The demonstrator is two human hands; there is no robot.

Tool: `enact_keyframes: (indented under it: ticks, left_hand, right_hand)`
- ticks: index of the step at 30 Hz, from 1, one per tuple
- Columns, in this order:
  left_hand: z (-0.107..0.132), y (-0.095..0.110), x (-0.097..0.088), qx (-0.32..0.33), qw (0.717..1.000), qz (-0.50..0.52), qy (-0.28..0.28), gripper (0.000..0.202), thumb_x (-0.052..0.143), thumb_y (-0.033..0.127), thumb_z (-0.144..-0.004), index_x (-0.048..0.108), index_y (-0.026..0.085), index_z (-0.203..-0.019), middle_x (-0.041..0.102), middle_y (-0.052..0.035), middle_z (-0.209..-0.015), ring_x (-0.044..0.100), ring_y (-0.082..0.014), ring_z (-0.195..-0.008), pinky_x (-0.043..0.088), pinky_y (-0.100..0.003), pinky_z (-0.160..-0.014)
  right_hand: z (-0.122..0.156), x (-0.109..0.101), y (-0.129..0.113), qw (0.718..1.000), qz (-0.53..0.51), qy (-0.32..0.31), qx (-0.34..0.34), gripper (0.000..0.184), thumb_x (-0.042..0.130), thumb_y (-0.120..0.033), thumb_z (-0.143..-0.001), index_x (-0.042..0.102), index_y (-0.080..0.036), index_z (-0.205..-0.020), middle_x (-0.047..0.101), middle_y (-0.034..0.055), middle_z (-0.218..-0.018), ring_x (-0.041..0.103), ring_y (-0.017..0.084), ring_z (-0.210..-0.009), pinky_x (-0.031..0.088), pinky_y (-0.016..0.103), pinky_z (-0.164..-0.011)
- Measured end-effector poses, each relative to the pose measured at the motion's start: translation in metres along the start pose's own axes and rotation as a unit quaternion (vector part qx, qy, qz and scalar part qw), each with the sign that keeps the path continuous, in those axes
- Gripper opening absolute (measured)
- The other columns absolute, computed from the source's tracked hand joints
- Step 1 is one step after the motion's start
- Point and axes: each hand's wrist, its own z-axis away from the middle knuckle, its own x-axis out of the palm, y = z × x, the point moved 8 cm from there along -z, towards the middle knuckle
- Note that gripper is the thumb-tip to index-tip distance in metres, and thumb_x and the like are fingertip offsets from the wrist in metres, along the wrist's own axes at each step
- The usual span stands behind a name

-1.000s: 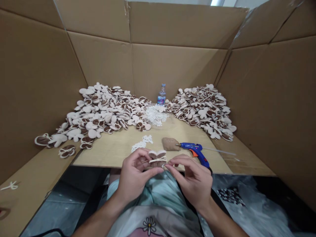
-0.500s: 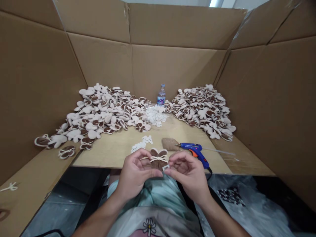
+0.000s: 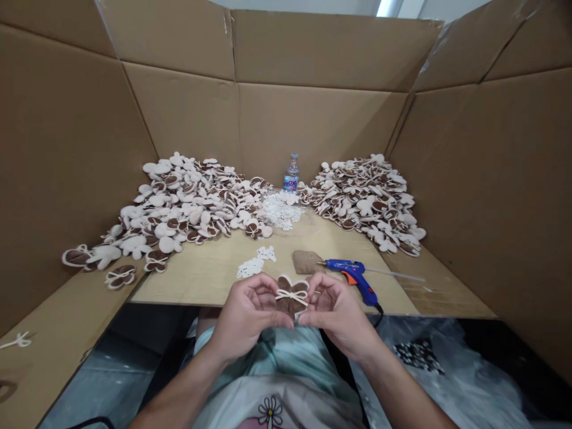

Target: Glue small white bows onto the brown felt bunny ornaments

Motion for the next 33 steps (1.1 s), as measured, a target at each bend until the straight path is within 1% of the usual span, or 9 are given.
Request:
enact_keyframes:
  ticks: [4, 7, 11, 15, 20, 23, 26, 30, 33]
  left_hand:
    - [0.0, -0.003, -0.001, -0.002, 1.0, 0.01, 0.002, 0.048, 0.089, 0.002, -0.042, 0.056, 0.015, -0.076, 0.068, 0.0013, -0.067, 0.065, -0.0126, -0.063, 0.051, -0.02, -0.055]
    - [0.0, -0.005, 0.0, -0.007, 0.999, 0.034, -0.013, 0.049, 0.089, 0.002, -0.043, 0.056, 0.015, -0.077, 0.07, 0.0003, -0.07, 0.066, -0.0125, -0.064, 0.053, -0.02, -0.057]
    - [-0.001, -0.006, 0.0, -0.009, 0.999, 0.046, -0.017, 0.048, 0.088, 0.0, -0.044, 0.056, 0.015, -0.077, 0.071, 0.0004, -0.069, 0.066, -0.0118, -0.063, 0.052, -0.019, -0.057]
    - [0.0, -0.004, 0.0, -0.01, 1.0, 0.017, -0.01, 0.048, 0.088, 0.0, -0.043, 0.057, 0.015, -0.076, 0.072, 0.0001, -0.068, 0.067, -0.0131, -0.063, 0.052, -0.02, -0.055]
    - [0.002, -0.001, 0.003, -0.005, 1.0, -0.001, -0.013, 0.048, 0.088, -0.002, -0.039, 0.055, 0.016, -0.069, 0.068, 0.0034, -0.063, 0.062, -0.0106, -0.058, 0.048, -0.018, -0.051]
    - [0.002, -0.003, 0.002, -0.01, 1.0, -0.012, -0.016, 0.048, 0.089, -0.001, -0.038, 0.055, 0.015, -0.068, 0.068, 0.0031, -0.065, 0.061, -0.0098, -0.057, 0.048, -0.019, -0.052]
    - [0.001, -0.006, 0.002, -0.022, 0.999, -0.024, -0.025, 0.047, 0.089, 0.002, -0.039, 0.057, 0.015, -0.07, 0.069, 0.0014, -0.067, 0.062, -0.0111, -0.059, 0.048, -0.02, -0.053]
    - [-0.002, -0.007, 0.002, -0.026, 0.999, -0.025, -0.031, 0.044, 0.09, 0.003, -0.041, 0.058, 0.014, -0.07, 0.068, 0.0018, -0.064, 0.062, -0.0107, -0.057, 0.049, -0.02, -0.053]
    - [-0.003, -0.008, 0.0, -0.026, 0.999, -0.019, -0.027, 0.044, 0.09, 0.003, -0.041, 0.059, 0.014, -0.07, 0.068, 0.0017, -0.064, 0.062, -0.0103, -0.057, 0.049, -0.02, -0.053]
  right_hand:
    - [0.0, 0.007, 0.002, 0.999, -0.027, -0.035, 0.028, 0.039, 0.091, -0.013, -0.048, 0.061, -0.018, -0.072, 0.062, -0.0061, -0.066, 0.055, 0.005, -0.052, 0.047, 0.015, -0.05]
    - [-0.001, 0.007, 0.002, 0.998, -0.036, -0.036, 0.026, 0.037, 0.091, -0.016, -0.051, 0.061, -0.018, -0.071, 0.062, -0.0056, -0.066, 0.057, 0.005, -0.055, 0.049, 0.015, -0.053]
    - [0.0, 0.007, 0.004, 0.997, -0.045, -0.049, 0.028, 0.039, 0.091, -0.012, -0.05, 0.06, -0.018, -0.073, 0.062, -0.0068, -0.066, 0.057, 0.004, -0.054, 0.049, 0.014, -0.053]
    - [0.002, 0.005, 0.007, 0.998, -0.03, -0.048, 0.024, 0.047, 0.09, -0.006, -0.047, 0.058, -0.019, -0.08, 0.064, -0.0071, -0.07, 0.059, 0.005, -0.056, 0.05, 0.015, -0.055]
    - [0.002, 0.004, 0.009, 0.999, 0.0, -0.02, 0.026, 0.044, 0.09, -0.013, -0.051, 0.054, -0.02, -0.076, 0.065, -0.006, -0.069, 0.061, 0.007, -0.058, 0.049, 0.016, -0.055]
    - [0.0, 0.006, 0.012, 0.999, -0.008, -0.031, 0.039, 0.046, 0.091, -0.014, -0.05, 0.054, -0.02, -0.077, 0.067, -0.0059, -0.07, 0.062, 0.008, -0.059, 0.05, 0.018, -0.057]
    - [-0.002, 0.003, 0.014, 0.998, -0.008, -0.043, 0.045, 0.046, 0.09, -0.011, -0.05, 0.054, -0.02, -0.077, 0.067, -0.0061, -0.068, 0.061, 0.007, -0.059, 0.048, 0.017, -0.056]
    - [-0.004, 0.002, 0.019, 0.994, -0.018, -0.075, 0.074, 0.052, 0.092, -0.009, -0.042, 0.055, -0.02, -0.078, 0.067, -0.0054, -0.069, 0.061, 0.008, -0.059, 0.049, 0.018, -0.055]
    - [-0.005, 0.0, 0.017, 0.995, -0.032, -0.064, 0.075, 0.047, 0.091, -0.01, -0.046, 0.056, -0.019, -0.077, 0.066, -0.006, -0.067, 0.06, 0.007, -0.057, 0.049, 0.018, -0.055]
